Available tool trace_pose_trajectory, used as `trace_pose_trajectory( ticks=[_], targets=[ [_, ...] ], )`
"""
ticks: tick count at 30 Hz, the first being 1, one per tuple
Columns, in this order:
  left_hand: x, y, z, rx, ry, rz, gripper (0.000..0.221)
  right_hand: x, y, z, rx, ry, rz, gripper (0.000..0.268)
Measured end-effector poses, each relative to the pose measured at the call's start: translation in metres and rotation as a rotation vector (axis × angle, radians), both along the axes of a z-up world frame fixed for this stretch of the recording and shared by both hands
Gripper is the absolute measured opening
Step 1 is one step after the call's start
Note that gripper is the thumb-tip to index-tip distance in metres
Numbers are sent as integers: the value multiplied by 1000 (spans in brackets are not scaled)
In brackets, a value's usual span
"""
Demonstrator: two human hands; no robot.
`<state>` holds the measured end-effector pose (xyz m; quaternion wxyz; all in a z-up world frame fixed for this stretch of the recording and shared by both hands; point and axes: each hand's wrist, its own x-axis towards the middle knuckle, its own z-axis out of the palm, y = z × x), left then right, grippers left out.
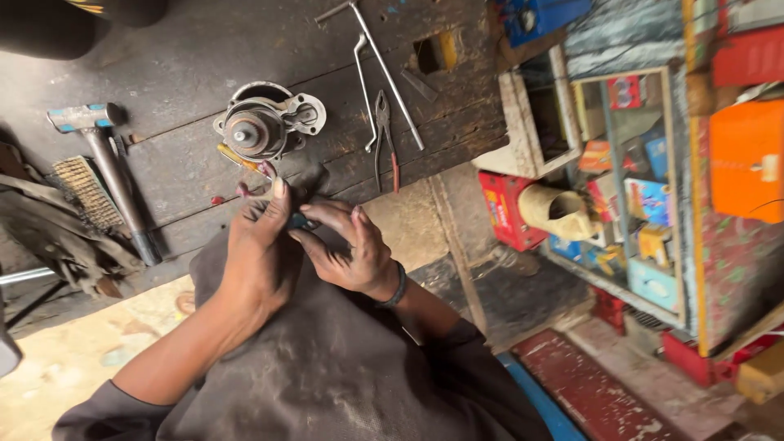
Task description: Cleaning, greasing, and assembling a motorcycle starter motor armature into its housing.
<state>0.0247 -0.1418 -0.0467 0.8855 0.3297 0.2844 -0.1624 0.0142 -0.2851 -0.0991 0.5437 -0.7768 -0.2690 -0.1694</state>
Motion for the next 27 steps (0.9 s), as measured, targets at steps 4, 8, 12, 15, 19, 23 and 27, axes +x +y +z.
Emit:
trace_pose_trajectory(
  ticks=[4,8,12,15,19,23,27],
  targets=[
    [13,-7,15,8,94,-6,44,12,-5,13,-32,-50,-50,104],
    [15,-8,11,-67,84,-96,55,17,-12,-6,14,48,-72,102],
    [-14,22,-19,560,75,-270,57,35,-32,-14,278,275,-124,99],
    [-2,41,-39,1204,-424,-51,53,58,-63,-24,323,288,-181,99],
    [57,31,-48,1428,-724,-84,71,65,-91,-29,251,340,-220,97],
    [58,45,-96,1552,-729,-103,61,76,-96,-33,121,363,-169,92],
    [52,55,-100,1300,-673,-62,59,83,-86,-39,2,309,-112,93]
  ],
)
